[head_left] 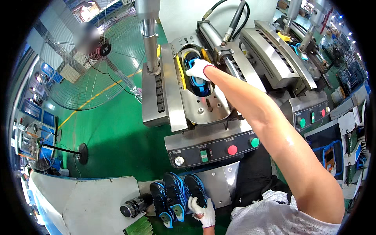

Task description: The person places a shoe onto a shaping machine, presses a button to activate the machine, and then removes the shoe and places it onto a conveyor belt.

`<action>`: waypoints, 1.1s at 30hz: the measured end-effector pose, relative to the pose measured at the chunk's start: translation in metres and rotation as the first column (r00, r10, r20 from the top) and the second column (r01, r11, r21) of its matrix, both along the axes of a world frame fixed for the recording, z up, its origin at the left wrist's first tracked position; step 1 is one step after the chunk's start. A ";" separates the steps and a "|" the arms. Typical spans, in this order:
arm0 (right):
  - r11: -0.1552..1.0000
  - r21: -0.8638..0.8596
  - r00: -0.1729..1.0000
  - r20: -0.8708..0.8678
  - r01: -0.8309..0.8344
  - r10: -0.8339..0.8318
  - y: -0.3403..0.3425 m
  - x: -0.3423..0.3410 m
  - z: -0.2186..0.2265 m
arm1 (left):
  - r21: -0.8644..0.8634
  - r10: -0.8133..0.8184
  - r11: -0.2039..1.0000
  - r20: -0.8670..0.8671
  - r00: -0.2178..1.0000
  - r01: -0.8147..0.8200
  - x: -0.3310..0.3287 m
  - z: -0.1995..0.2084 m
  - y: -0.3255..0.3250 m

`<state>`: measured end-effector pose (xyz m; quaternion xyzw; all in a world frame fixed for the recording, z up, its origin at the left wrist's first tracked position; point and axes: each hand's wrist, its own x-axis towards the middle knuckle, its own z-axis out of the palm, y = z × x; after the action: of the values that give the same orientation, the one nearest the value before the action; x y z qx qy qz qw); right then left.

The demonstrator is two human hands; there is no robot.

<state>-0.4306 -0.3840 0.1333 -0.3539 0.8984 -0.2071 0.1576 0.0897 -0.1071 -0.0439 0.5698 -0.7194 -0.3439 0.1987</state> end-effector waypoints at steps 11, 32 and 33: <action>0.807 -0.391 0.892 -0.288 -0.442 0.348 0.343 0.195 -0.047 | -0.170 -0.668 0.683 0.250 0.701 0.710 0.029 0.020 -0.066; 0.675 -0.649 0.933 0.306 0.350 -0.190 0.634 0.272 -0.080 | -0.489 -0.993 0.112 -0.094 0.076 0.865 -0.287 0.202 0.170; 0.684 -0.643 0.929 0.127 0.345 -0.349 0.641 0.274 -0.070 | -0.511 -0.984 -0.024 -0.140 -0.111 0.859 -0.308 0.213 0.181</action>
<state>-0.1570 0.2574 0.0633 -0.2107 0.8192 -0.5330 -0.0207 -0.2186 0.0737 0.1690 -0.2430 -0.8674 -0.4124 0.1362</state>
